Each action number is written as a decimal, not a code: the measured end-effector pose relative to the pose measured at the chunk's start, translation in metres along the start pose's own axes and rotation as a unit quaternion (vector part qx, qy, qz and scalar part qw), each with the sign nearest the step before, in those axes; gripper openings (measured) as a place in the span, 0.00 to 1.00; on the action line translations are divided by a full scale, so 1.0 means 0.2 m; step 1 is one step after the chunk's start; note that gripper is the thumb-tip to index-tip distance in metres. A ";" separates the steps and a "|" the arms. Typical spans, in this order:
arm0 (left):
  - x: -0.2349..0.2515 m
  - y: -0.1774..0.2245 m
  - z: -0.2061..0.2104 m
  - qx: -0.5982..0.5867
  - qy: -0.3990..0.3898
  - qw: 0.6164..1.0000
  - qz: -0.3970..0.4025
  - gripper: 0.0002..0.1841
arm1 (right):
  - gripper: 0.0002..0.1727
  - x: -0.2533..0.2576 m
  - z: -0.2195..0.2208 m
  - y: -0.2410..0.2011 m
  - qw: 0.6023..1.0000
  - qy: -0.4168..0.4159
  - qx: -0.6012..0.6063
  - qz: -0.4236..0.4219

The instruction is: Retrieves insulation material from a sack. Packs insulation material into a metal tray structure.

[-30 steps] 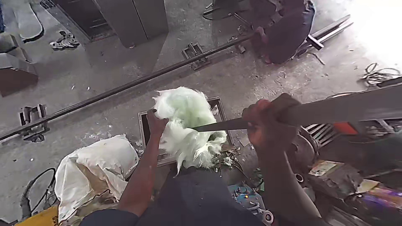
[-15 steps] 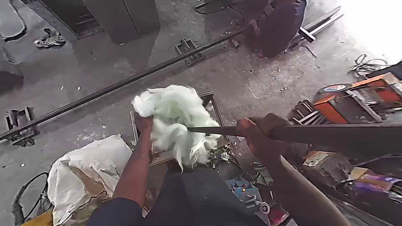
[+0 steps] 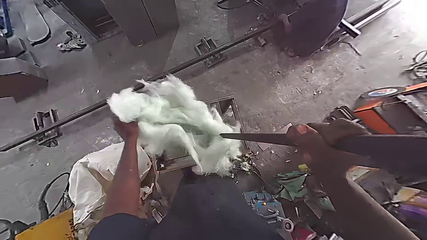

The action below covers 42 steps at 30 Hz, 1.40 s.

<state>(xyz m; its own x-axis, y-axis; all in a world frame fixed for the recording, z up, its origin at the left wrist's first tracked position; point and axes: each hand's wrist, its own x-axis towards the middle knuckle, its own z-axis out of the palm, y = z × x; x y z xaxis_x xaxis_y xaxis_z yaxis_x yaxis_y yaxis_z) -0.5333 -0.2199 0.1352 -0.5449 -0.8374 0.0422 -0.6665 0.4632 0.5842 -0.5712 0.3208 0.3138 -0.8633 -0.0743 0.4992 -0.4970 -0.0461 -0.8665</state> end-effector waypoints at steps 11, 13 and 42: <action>-0.29 -0.05 -0.05 0.045 -0.143 0.985 0.085 0.53 | 0.16 0.01 0.05 0.01 0.998 0.045 0.035 0.020; -0.48 -0.03 0.07 0.070 -0.219 0.971 0.069 0.53 | 0.14 -0.01 0.09 0.01 0.997 0.040 0.057 0.013; -0.38 -0.42 0.10 0.092 -0.178 0.969 0.144 0.58 | 0.15 -0.15 0.74 -0.10 0.995 0.072 -0.063 -0.017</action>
<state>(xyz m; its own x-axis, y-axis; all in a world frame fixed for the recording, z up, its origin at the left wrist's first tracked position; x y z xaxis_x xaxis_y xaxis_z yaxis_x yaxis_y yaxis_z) -0.4454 -0.1887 0.0670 -0.8406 -0.5280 -0.1204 -0.5230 0.7337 0.4338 -0.5217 0.1768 0.3161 -0.8452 0.0692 0.5300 -0.5248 0.0806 -0.8474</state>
